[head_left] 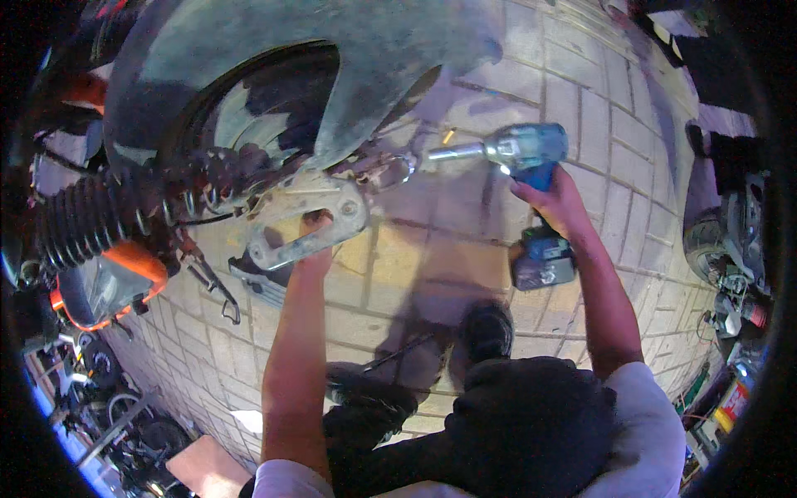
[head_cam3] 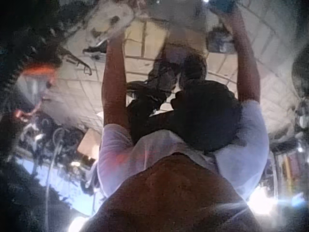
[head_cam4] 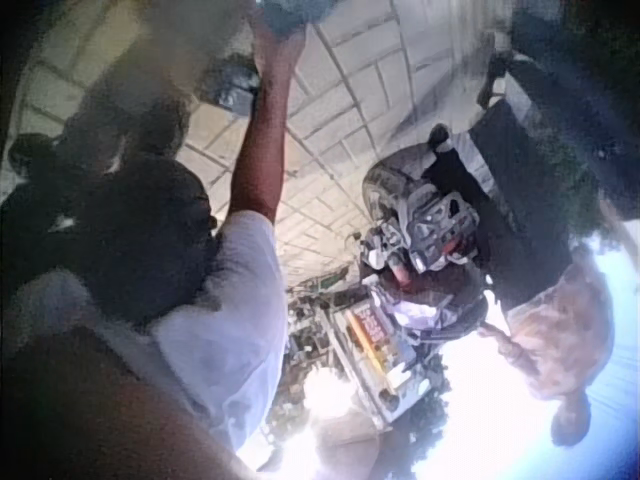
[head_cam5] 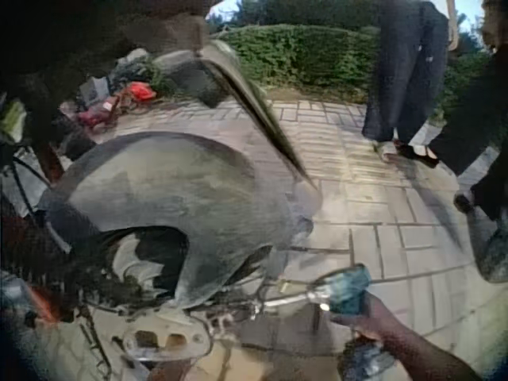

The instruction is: The person uses a cordless impact wrench to remove and install bolts on the rear wheel assembly of an orange electric scooter. They handle the wheel, brake caliper, and suspension components while working on a paved outdoor area.

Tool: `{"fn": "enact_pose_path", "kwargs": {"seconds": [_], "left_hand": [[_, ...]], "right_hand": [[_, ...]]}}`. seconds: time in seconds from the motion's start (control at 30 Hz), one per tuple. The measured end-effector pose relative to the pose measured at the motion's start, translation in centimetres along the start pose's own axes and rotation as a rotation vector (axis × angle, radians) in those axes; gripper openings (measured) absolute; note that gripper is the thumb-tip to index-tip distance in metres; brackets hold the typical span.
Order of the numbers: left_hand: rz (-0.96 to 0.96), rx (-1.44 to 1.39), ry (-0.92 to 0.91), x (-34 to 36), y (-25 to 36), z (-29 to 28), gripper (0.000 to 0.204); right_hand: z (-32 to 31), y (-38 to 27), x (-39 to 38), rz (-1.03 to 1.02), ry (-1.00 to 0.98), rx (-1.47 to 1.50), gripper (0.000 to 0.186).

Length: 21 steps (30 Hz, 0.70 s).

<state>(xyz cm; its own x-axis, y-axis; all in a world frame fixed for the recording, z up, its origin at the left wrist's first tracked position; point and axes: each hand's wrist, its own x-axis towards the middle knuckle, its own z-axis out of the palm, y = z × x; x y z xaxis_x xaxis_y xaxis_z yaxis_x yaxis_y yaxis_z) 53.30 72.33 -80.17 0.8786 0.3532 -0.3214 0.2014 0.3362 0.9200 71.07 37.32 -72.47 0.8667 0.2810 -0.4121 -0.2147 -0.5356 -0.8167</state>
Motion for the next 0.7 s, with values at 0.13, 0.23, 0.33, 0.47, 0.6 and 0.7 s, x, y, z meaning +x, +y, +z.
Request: {"fn": "enact_pose_path", "kwargs": {"seconds": [0.13, 0.23, 0.33, 0.47, 0.6, 0.7], "left_hand": [[-0.019, 1.045, 0.412, -6.0, -0.7, -8.6, 0.031], [-0.033, 1.027, 1.001, -8.8, 0.8, -12.9, 0.032], [0.016, 0.881, 1.256, -13.7, -0.5, -19.6, 0.039], [-0.062, 0.894, 1.12, -11.2, 0.2, -13.1, 0.044], [-0.333, 0.701, 1.191, -16.3, -6.2, -21.4, 0.054], [-0.518, 0.488, 1.138, -14.8, -6.1, -15.7, 0.062]], "right_hand": [[-2.7, 5.6, -2.9, 0.066, -0.179, 0.049, 0.052], [-3.8, 10.5, -5.4, 0.27, -0.138, -0.114, 0.049], [-3.2, 7.9, -6.2, 0.067, -0.103, -0.682, 0.04], [-3.4, 2.7, -6.9, -0.049, -0.058, -0.588, 0.03], [6.7, -1.6, -5.6, -0.443, -0.513, -0.559, 0.028], [16.4, -1.8, -6.6, -0.58, -0.709, -0.549, 0.042]]}}
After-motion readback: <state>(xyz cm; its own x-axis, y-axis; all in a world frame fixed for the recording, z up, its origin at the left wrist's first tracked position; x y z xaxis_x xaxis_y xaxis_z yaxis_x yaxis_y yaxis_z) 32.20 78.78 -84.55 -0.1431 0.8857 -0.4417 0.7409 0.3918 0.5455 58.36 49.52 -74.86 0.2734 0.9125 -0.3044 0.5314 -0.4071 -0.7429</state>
